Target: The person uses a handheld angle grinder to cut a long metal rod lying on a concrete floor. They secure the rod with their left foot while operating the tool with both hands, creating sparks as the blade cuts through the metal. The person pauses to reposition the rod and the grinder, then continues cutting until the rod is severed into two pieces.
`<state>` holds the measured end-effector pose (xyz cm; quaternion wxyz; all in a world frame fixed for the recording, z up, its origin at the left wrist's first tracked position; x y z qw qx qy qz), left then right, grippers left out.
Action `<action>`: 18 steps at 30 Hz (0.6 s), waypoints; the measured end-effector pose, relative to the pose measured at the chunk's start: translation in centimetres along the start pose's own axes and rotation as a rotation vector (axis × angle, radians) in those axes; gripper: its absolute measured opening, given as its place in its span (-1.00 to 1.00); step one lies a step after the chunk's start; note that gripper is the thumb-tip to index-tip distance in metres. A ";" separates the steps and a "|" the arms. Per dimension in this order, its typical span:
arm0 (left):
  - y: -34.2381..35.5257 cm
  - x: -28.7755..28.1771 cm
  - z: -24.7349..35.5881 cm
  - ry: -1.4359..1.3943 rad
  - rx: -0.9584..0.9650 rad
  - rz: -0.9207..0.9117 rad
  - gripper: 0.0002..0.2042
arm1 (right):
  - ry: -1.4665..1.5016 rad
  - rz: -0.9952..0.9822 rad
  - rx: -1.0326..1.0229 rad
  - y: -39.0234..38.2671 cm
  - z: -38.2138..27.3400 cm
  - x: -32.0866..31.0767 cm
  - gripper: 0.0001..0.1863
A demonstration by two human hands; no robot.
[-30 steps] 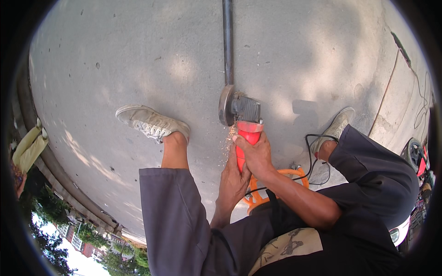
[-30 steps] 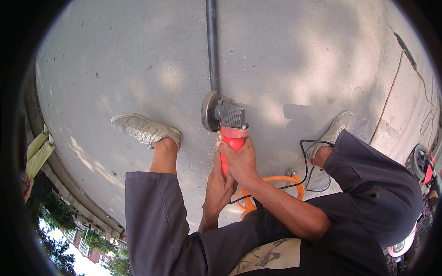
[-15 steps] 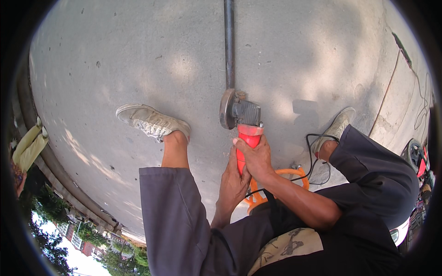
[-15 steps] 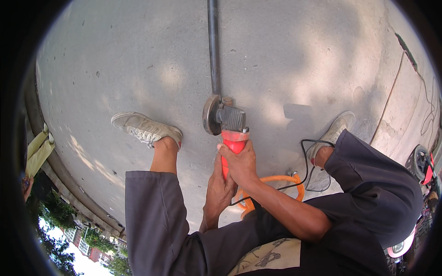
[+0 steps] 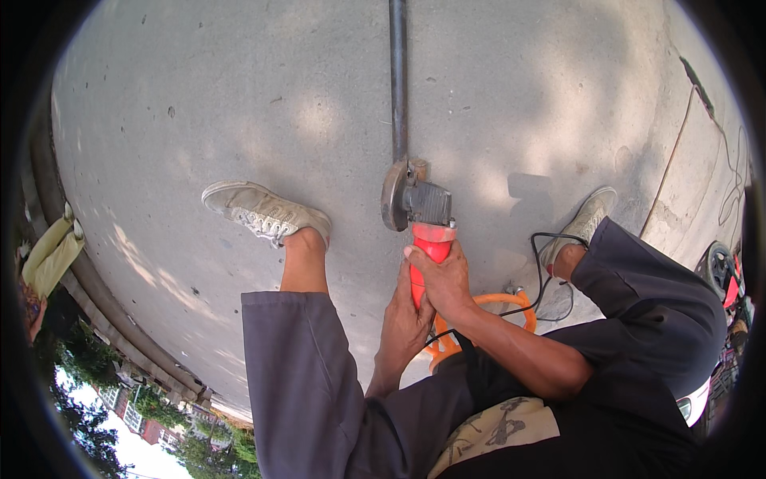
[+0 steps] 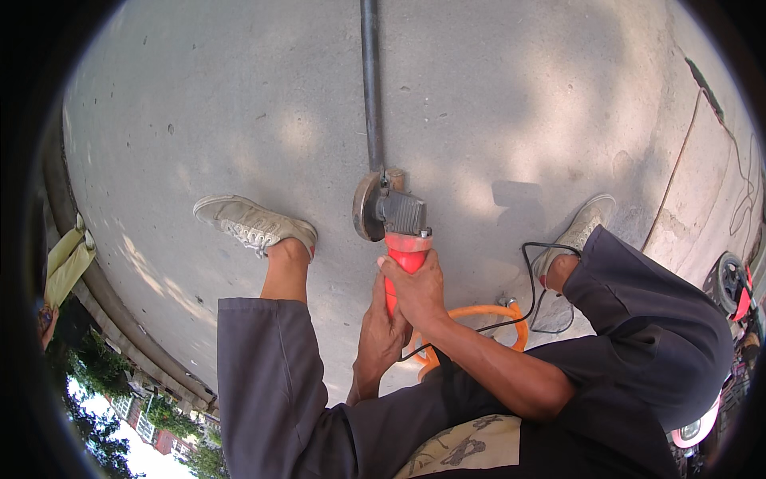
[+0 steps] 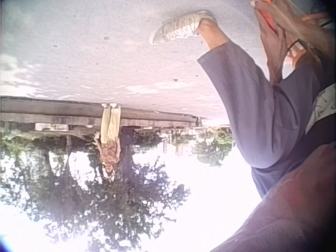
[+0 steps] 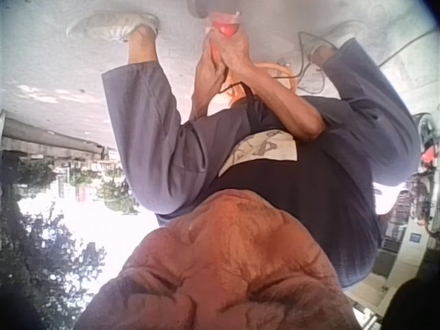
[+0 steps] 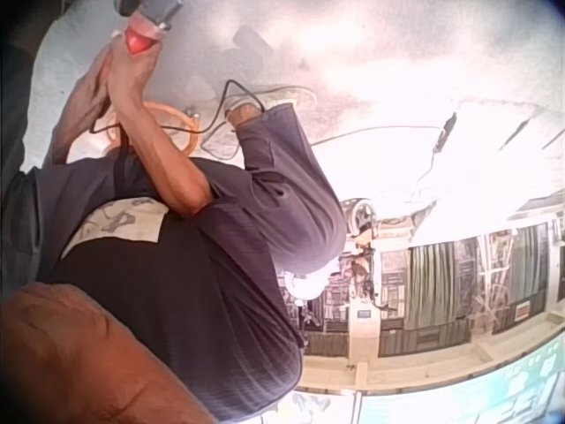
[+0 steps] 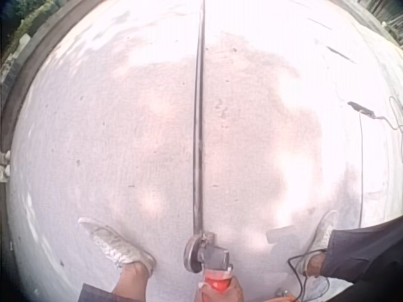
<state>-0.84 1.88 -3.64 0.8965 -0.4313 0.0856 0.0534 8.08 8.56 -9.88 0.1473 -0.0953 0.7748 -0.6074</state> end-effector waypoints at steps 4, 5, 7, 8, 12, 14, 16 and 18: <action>-0.3 0.0 -0.2 -0.006 -0.037 -0.011 -0.29 | -0.024 0.001 0.005 -0.2 0.2 0.0 -0.27; -0.4 0.0 -0.3 -0.017 -0.045 -0.010 -0.28 | -0.034 0.006 0.012 -0.4 0.0 0.0 -0.27; -0.6 0.1 -0.4 -0.028 -0.054 -0.009 -0.28 | -0.043 0.010 0.019 -0.7 0.0 0.0 -0.27; -0.7 0.1 -0.3 -0.033 -0.051 -0.006 -0.27 | -0.035 0.000 0.016 -0.8 0.0 0.0 -0.27; -0.8 0.3 -0.4 -0.030 -0.036 -0.015 -0.27 | -0.027 -0.002 0.000 -0.7 0.4 -0.2 -0.27; -0.8 0.2 -0.5 -0.023 -0.027 -0.011 -0.27 | -0.025 -0.005 0.009 -0.9 0.0 -0.1 -0.27; -0.7 0.2 -0.6 -0.020 -0.019 -0.007 -0.27 | -0.024 -0.005 0.015 -0.7 0.0 -0.1 -0.27; -0.5 0.2 -0.5 -0.021 -0.013 -0.003 -0.28 | 0.010 -0.006 -0.006 -0.3 0.3 0.0 -0.28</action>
Point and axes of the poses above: each hand's wrist, its own y-axis towards the middle knuckle, its own x-axis out of the palm, z = x × y, the point moved 5 cm from there along y, towards the middle knuckle, and after that the axes turned 10 degrees about x, right-handed, at the moved point
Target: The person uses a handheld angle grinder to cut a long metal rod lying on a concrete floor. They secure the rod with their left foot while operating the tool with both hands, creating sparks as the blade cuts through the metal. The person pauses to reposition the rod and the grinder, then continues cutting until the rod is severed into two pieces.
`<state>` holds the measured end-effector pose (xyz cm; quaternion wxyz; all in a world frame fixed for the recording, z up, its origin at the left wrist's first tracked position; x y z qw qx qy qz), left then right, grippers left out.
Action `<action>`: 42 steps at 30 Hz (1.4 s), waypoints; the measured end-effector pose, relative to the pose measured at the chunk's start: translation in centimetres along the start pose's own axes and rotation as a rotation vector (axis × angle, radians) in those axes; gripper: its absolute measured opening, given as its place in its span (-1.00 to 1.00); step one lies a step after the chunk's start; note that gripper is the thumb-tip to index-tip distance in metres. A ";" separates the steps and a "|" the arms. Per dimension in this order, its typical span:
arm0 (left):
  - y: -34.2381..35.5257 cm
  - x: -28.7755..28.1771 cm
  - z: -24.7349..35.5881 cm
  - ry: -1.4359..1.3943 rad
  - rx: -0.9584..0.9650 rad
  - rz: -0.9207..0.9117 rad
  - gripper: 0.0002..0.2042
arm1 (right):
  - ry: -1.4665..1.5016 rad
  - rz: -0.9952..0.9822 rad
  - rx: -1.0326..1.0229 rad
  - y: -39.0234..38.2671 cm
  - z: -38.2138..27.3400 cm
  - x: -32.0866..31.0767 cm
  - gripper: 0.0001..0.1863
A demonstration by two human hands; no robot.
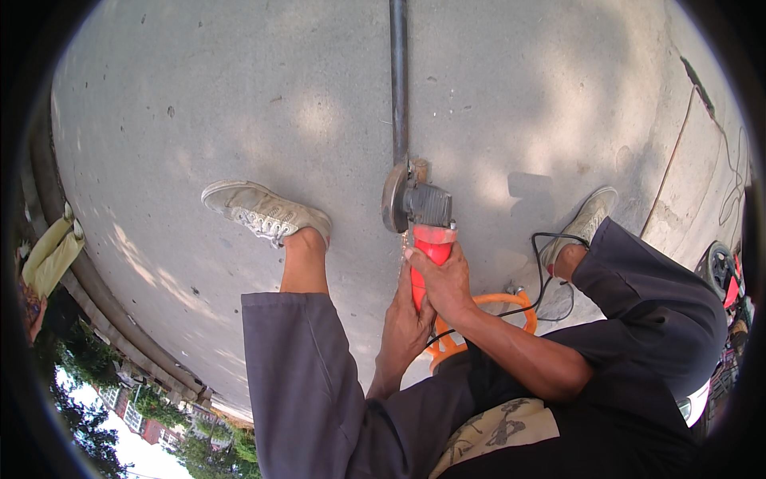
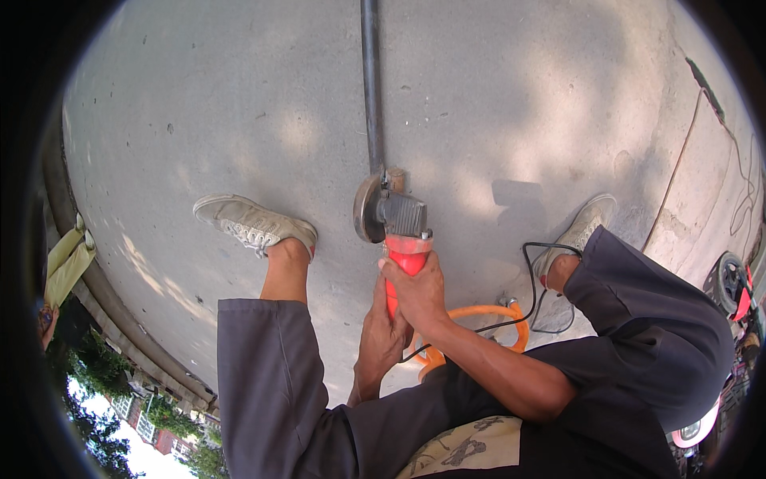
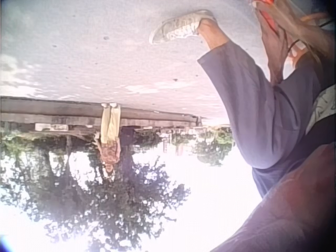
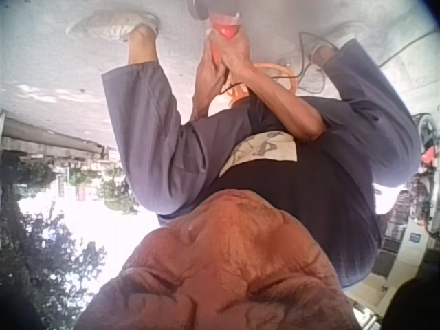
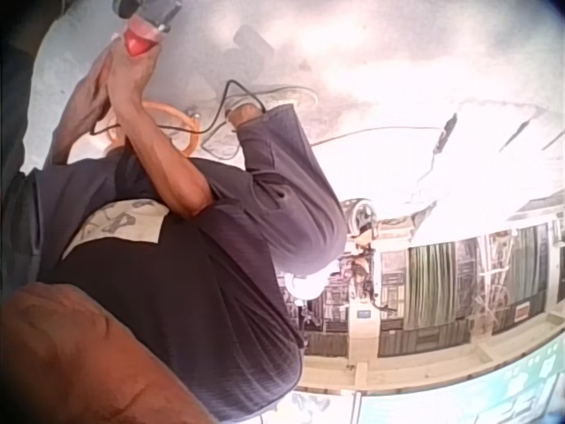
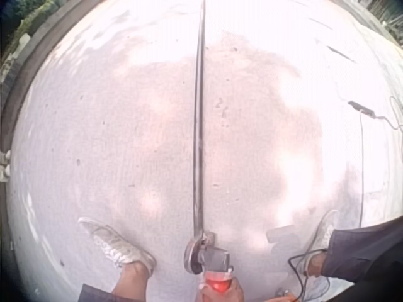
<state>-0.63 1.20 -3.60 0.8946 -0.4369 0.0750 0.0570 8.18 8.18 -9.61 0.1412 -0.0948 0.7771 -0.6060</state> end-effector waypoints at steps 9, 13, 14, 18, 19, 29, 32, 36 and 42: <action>0.9 -0.4 1.1 0.048 0.015 0.008 -0.29 | 0.024 -0.010 0.003 0.3 -1.3 0.1 -0.30; 1.1 -0.4 1.3 0.038 0.006 0.002 -0.29 | 0.029 0.003 0.008 0.5 -1.3 0.0 -0.29; 1.2 -0.4 1.3 0.052 0.010 0.003 -0.29 | 0.041 0.005 0.006 0.5 -1.3 0.0 -0.29; 1.3 -0.4 0.4 0.141 0.076 0.037 -0.23 | 0.068 0.001 -0.017 0.7 -1.3 0.1 -0.30; 1.3 -0.4 0.2 0.166 0.094 0.049 -0.21 | 0.068 0.000 -0.016 0.6 -1.6 0.1 -0.30; 1.5 -0.6 0.4 0.172 0.112 0.053 -0.23 | 0.080 -0.003 -0.003 0.4 -2.2 0.2 -0.31; 1.6 -0.7 1.6 0.120 0.087 0.031 -0.26 | 0.057 0.015 0.001 0.6 -2.0 0.1 -0.32; 1.7 -0.9 1.9 0.060 0.049 0.013 -0.29 | 0.057 0.023 -0.027 0.6 -2.3 0.2 -0.33; 1.7 -0.7 2.1 0.036 0.046 -0.002 -0.29 | 0.066 0.014 -0.026 1.0 -1.5 0.1 -0.32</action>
Point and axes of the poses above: each hand's wrist, its own y-axis towards the middle knuckle, its own x-axis out of the palm, z = x × y, the point moved 5 cm from there along y, towards the middle knuckle, and after that the axes turned 10 degrees about x, right-handed, at the moved point
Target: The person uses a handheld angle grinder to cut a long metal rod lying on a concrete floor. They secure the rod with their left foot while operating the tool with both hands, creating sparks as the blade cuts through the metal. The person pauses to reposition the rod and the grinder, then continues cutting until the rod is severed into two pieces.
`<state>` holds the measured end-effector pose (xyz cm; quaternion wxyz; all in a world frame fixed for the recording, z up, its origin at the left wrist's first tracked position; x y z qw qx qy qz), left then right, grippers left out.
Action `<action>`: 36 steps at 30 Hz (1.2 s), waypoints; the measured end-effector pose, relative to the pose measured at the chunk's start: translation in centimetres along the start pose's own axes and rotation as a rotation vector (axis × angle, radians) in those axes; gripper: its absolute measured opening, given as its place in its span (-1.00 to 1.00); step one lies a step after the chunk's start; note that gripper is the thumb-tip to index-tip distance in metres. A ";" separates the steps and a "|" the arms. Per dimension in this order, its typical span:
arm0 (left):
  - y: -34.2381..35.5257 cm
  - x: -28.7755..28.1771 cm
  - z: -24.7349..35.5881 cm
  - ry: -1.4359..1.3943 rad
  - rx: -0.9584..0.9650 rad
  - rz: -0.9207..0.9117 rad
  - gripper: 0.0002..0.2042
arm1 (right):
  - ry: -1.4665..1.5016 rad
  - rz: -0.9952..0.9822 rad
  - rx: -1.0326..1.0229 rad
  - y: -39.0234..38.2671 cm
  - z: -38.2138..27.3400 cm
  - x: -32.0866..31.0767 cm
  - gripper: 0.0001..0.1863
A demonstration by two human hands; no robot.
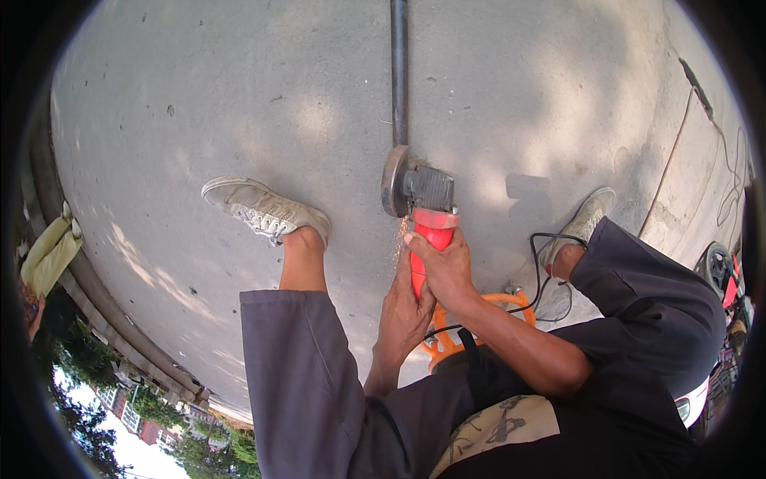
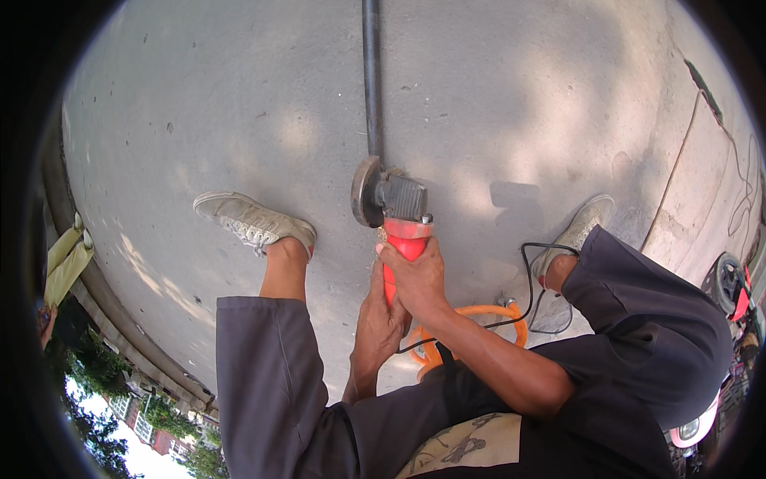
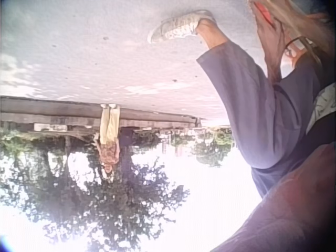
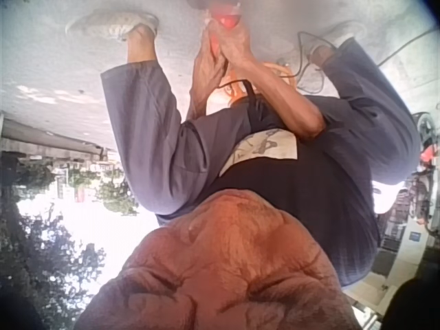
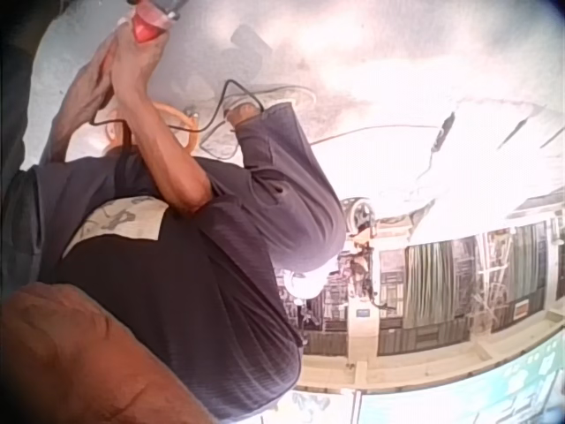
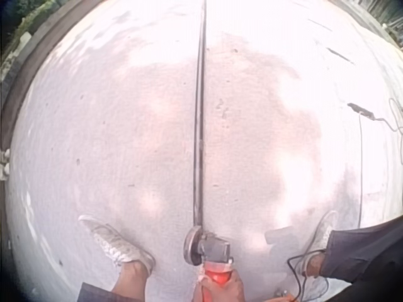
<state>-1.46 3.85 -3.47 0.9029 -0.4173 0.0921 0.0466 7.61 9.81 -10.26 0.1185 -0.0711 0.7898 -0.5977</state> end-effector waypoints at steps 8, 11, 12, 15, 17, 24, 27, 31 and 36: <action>-0.3 0.0 -0.2 0.026 -0.005 0.002 -0.28 | -0.031 0.003 0.016 -0.7 -0.4 -0.1 -0.30; -0.4 0.1 -0.5 0.043 0.012 0.005 -0.28 | -0.044 0.014 0.023 -0.8 -0.4 -0.1 -0.30; -0.4 0.0 -0.4 0.046 0.030 0.008 -0.29 | -0.057 0.024 0.031 -0.9 -0.4 -0.2 -0.30; -0.5 0.0 0.0 0.006 -0.028 -0.003 -0.28 | -0.059 0.022 0.042 -1.1 -0.6 -0.1 -0.31; -0.7 0.0 -0.4 0.015 -0.014 0.002 -0.28 | -0.063 0.020 0.030 -1.2 -0.5 -0.1 -0.32; -1.1 0.1 -0.6 0.008 -0.030 -0.001 -0.28 | -0.034 0.005 0.023 -1.2 0.3 0.0 -0.34; -1.3 0.0 -1.0 0.018 -0.044 -0.005 -0.28 | -0.060 0.000 0.048 -1.8 -0.3 0.0 -0.33; -1.5 0.1 -0.6 -0.005 -0.050 -0.010 -0.29 | -0.059 0.002 0.064 -1.8 0.3 -0.1 -0.33; -1.8 0.2 -1.0 -0.051 -0.062 -0.008 -0.29 | -0.049 -0.021 0.058 -1.7 1.1 0.0 -0.32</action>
Point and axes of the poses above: each hand's wrist, its own y-axis towards the middle knuckle, its own x-axis out of the palm, z = x × y, the point moved 5 cm from there along y, towards the middle knuckle, and after that the axes turned 10 degrees about x, right-handed, at the moved point
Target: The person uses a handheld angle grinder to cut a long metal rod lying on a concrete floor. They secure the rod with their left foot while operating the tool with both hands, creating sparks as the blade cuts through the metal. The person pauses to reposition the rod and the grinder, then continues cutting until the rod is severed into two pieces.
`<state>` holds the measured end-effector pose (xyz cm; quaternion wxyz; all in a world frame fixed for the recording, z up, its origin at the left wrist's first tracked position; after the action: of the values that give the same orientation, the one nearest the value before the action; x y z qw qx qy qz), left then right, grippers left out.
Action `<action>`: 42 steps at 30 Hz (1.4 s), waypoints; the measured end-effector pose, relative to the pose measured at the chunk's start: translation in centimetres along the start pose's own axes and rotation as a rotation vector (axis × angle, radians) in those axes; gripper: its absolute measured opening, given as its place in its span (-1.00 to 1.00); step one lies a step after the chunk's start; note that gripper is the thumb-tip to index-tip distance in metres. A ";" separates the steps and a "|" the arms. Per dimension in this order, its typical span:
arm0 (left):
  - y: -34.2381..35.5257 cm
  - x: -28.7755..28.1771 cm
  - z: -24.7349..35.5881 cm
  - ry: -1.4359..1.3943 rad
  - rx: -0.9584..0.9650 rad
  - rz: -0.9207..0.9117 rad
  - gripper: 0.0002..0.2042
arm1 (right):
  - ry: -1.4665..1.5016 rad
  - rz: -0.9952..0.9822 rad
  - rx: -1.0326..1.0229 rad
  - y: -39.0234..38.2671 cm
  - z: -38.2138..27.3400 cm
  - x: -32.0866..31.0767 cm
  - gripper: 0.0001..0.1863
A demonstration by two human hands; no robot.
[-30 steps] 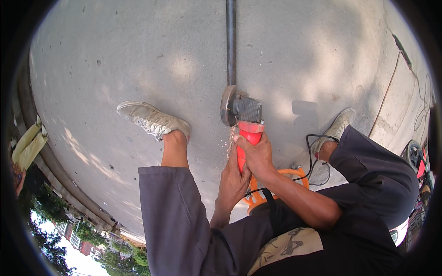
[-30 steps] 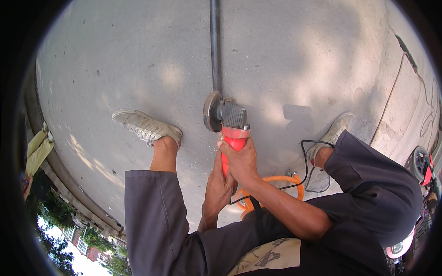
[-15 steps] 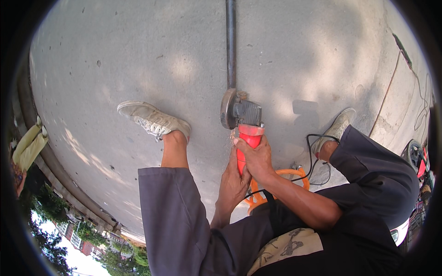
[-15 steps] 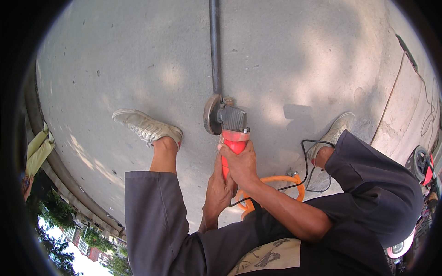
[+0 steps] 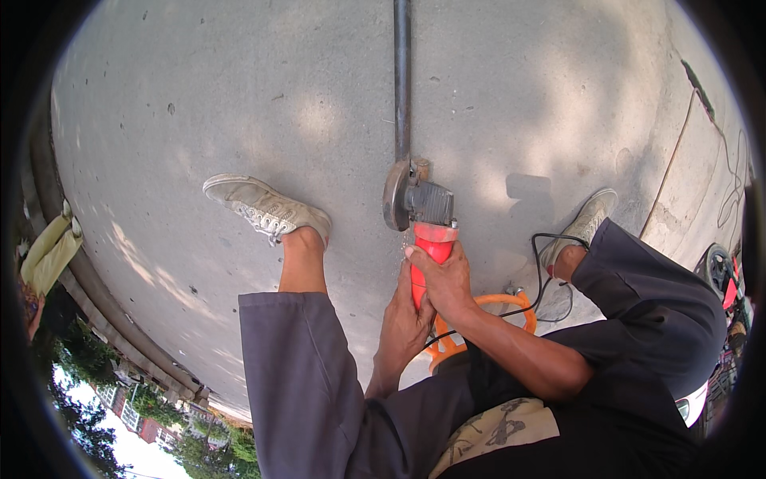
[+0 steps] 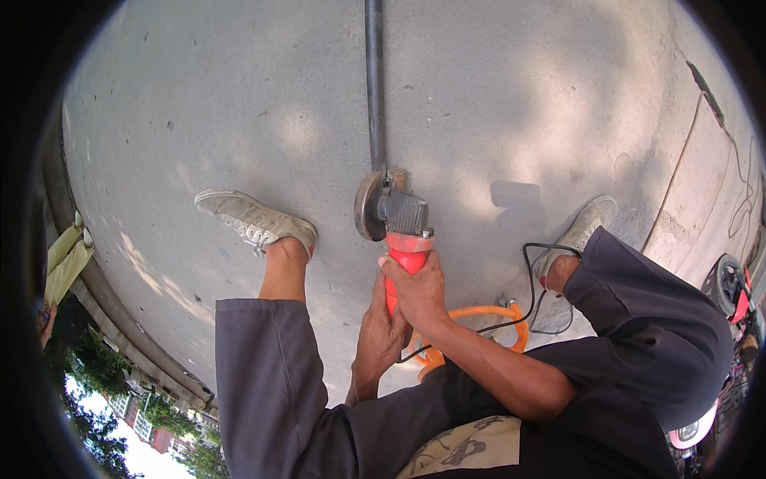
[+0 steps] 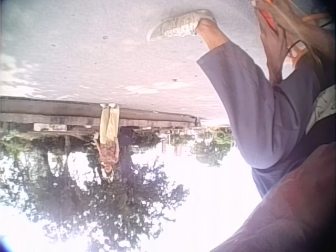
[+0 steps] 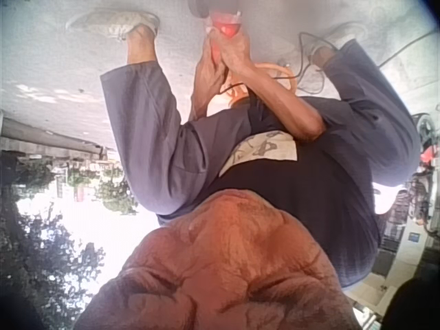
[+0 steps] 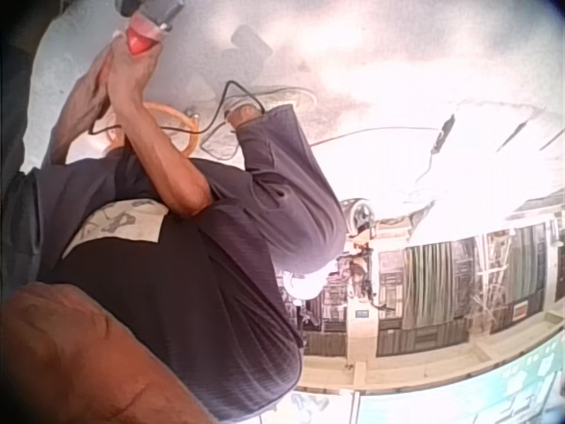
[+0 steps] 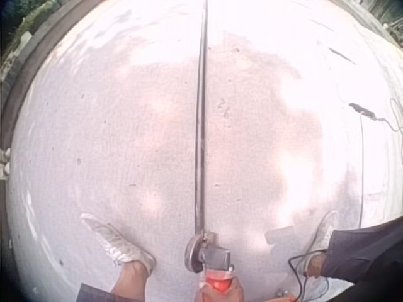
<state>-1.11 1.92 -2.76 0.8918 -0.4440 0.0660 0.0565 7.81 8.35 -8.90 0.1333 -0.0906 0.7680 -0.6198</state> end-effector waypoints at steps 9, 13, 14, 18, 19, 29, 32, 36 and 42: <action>-0.3 0.2 -0.1 -0.004 -0.007 -0.008 -0.28 | -0.035 0.050 -0.001 -0.5 0.0 -0.3 -0.41; -0.5 0.2 -0.5 0.018 -0.036 -0.015 -0.28 | -0.027 0.051 0.013 -0.8 0.0 -0.3 -0.41; -0.7 0.2 -0.9 0.073 0.001 -0.007 -0.26 | -0.025 0.021 0.020 -0.6 0.3 -0.3 -0.35; -0.9 0.4 -2.1 0.145 0.056 0.005 -0.24 | -0.034 0.000 0.052 -0.8 0.5 -0.2 -0.30; -1.0 0.4 -2.3 0.150 0.062 0.005 -0.24 | -0.033 0.000 0.052 -0.7 0.8 -0.2 -0.30; -1.2 0.5 -2.0 0.124 0.076 0.010 -0.24 | 0.012 -0.018 0.057 -0.4 1.6 -0.2 -0.29; -1.2 0.6 -2.4 0.136 0.120 0.027 -0.24 | 0.025 -0.010 0.035 -0.5 1.6 -0.1 -0.37; -1.0 0.2 -1.6 0.132 0.099 0.016 -0.24 | -0.047 0.035 0.007 -1.3 -0.4 -0.3 -0.47; 0.0 0.2 -0.7 0.137 0.077 0.017 -0.22 | 0.035 0.012 -0.026 0.2 0.5 -0.1 -0.46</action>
<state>-0.98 1.43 -3.21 0.9010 -0.4118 0.1328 0.0310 8.03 7.96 -9.23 0.1226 -0.0768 0.7787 -0.6105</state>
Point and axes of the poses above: each hand's wrist, its own y-axis towards the middle knuckle, its own x-axis out of the palm, z = x × y, the point moved 5 cm from there along y, towards the middle knuckle, and after that the axes turned 10 degrees about x, right-handed, at the moved point
